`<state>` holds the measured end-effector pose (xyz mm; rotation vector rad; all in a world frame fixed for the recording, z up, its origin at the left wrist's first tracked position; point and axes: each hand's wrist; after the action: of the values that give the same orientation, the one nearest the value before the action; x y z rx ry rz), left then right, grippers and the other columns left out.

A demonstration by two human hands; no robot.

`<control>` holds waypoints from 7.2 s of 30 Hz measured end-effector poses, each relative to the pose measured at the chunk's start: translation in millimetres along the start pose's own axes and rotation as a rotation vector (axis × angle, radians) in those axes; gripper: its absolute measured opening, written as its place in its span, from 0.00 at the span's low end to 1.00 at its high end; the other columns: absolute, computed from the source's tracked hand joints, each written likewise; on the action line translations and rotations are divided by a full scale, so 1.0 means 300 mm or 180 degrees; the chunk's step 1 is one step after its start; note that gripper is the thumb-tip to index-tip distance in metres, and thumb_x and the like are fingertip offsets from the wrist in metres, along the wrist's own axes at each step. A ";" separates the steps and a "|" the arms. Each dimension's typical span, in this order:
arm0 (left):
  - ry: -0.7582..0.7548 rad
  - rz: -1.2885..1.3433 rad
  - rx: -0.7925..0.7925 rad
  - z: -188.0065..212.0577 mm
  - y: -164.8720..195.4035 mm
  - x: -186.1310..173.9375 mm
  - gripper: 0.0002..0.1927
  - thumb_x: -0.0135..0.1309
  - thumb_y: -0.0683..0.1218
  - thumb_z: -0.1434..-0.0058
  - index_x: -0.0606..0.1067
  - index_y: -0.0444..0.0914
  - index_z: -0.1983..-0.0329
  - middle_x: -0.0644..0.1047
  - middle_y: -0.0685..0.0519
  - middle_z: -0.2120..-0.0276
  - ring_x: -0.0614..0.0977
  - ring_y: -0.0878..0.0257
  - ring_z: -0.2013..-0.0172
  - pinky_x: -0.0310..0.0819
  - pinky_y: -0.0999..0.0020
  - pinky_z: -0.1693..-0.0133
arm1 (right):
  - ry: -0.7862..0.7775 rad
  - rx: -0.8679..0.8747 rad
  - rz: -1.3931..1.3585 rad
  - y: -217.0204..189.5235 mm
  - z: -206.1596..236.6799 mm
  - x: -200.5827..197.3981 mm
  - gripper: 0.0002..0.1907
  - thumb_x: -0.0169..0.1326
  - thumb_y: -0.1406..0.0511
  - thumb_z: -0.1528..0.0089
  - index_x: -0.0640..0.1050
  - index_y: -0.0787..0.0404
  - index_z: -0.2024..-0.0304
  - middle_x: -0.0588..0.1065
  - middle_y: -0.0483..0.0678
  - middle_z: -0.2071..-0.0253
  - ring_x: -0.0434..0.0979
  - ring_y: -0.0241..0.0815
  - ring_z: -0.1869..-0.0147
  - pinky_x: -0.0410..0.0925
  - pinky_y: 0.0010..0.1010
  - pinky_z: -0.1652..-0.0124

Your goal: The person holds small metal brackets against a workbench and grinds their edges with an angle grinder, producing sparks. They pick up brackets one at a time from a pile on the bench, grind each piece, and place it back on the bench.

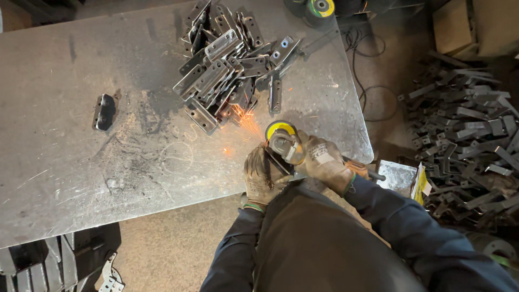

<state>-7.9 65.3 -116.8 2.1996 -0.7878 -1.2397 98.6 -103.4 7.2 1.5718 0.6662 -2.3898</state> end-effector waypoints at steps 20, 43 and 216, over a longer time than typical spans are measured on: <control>-0.0041 -0.0013 -0.0074 -0.005 0.017 -0.016 0.55 0.59 0.70 0.45 0.59 0.29 0.27 0.68 0.37 0.32 0.70 0.39 0.34 0.59 0.44 0.32 | 0.0140 -0.0086 -0.0388 0.026 0.012 0.032 0.41 0.65 0.53 0.49 0.66 0.60 0.38 0.78 0.60 0.57 0.80 0.62 0.53 0.72 0.49 0.55; 0.0316 0.0098 0.0271 0.014 -0.020 0.014 0.57 0.59 0.71 0.47 0.56 0.28 0.28 0.68 0.33 0.35 0.71 0.35 0.36 0.60 0.40 0.33 | -0.0235 0.0669 0.0186 -0.059 -0.069 -0.109 0.38 0.68 0.56 0.52 0.69 0.59 0.42 0.79 0.57 0.54 0.82 0.58 0.51 0.75 0.46 0.53; -0.0228 -0.0168 0.0120 -0.030 -0.021 0.001 0.54 0.71 0.63 0.58 0.61 0.34 0.34 0.69 0.37 0.39 0.69 0.36 0.37 0.58 0.39 0.34 | -0.0441 0.1039 -0.1351 0.306 0.297 -0.007 0.52 0.71 0.56 0.62 0.68 0.58 0.36 0.81 0.57 0.57 0.83 0.53 0.52 0.73 0.39 0.51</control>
<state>1.7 70.8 -117.0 2.2301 -0.7919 -1.3461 64.0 -226.3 15.0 1.4740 0.6620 -3.0209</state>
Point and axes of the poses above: each hand's wrist, its own z-axis away from the middle knuckle, its own x-axis out of the palm, y = z × x
